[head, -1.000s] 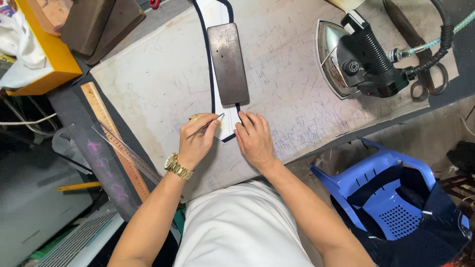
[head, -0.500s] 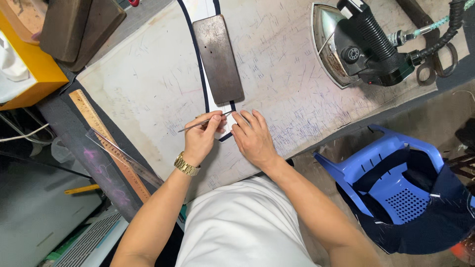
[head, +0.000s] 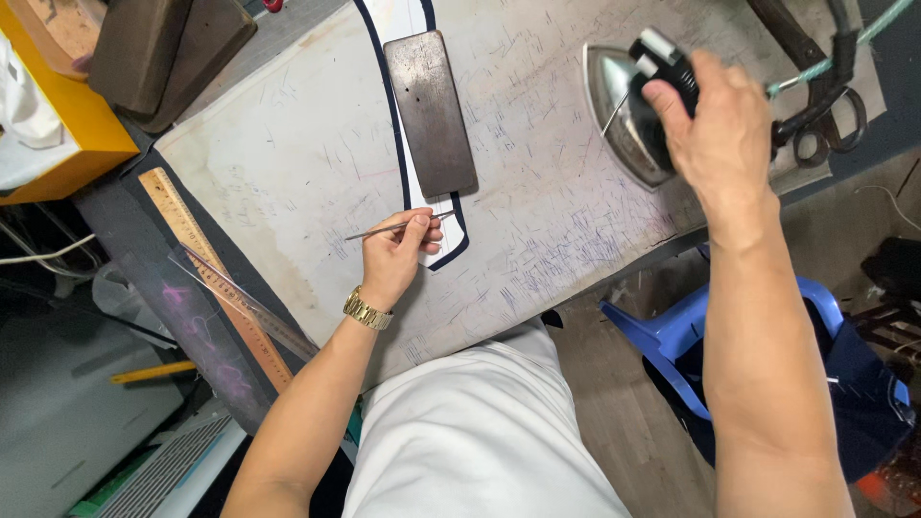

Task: The person uses an iron and a small pick to shape and press a fabric piece, then applies adhesive from a small container to the fabric edges and folds them by hand.

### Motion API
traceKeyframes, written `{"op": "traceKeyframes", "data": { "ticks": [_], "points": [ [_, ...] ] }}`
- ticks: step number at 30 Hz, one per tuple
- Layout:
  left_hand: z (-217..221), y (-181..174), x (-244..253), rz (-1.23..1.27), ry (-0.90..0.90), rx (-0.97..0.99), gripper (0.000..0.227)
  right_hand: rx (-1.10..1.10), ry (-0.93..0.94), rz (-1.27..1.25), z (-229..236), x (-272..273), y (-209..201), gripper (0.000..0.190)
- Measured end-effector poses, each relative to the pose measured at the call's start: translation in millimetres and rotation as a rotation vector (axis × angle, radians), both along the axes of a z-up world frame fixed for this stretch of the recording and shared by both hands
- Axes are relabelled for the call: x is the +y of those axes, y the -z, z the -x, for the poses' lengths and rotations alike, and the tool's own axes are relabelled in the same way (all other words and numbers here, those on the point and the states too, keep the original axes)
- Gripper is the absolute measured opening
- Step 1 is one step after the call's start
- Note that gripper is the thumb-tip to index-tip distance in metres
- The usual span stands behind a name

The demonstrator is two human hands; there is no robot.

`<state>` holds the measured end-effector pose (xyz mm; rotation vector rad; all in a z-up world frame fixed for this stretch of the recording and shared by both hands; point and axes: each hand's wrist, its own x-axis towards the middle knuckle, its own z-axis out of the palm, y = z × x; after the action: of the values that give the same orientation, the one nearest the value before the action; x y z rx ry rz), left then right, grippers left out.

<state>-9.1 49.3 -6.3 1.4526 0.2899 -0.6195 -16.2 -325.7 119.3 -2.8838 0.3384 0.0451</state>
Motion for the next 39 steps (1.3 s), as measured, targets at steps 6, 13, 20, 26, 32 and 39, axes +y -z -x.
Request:
{"op": "traceKeyframes", "data": {
  "ticks": [6,13,20,26,32,39],
  "points": [
    [1.3,12.7,2.3,0.019,0.013,-0.159,0.017,0.059,-0.077,-0.3,35.5,67.2,-1.9,0.044],
    [0.1,13.0,2.9,0.021,0.026,-0.149,0.018,-0.032,-0.217,-0.146,62.2,120.3,3.7,0.048],
    [1.6,13.9,3.8,0.026,0.033,-0.169,0.017,-0.057,-0.241,-0.134,52.5,137.2,-3.5,0.047],
    [2.9,19.5,3.0,0.051,0.027,-0.163,0.018,-0.232,-0.344,-0.063,53.1,141.1,13.6,0.045],
    [2.0,22.2,3.5,0.038,0.025,-0.184,0.018,-0.371,-0.473,-0.095,85.4,227.9,46.4,0.025],
    [2.8,0.5,3.4,-0.005,0.133,-0.311,0.016,0.344,-0.318,-0.239,94.7,264.4,71.1,0.046]
  ]
}}
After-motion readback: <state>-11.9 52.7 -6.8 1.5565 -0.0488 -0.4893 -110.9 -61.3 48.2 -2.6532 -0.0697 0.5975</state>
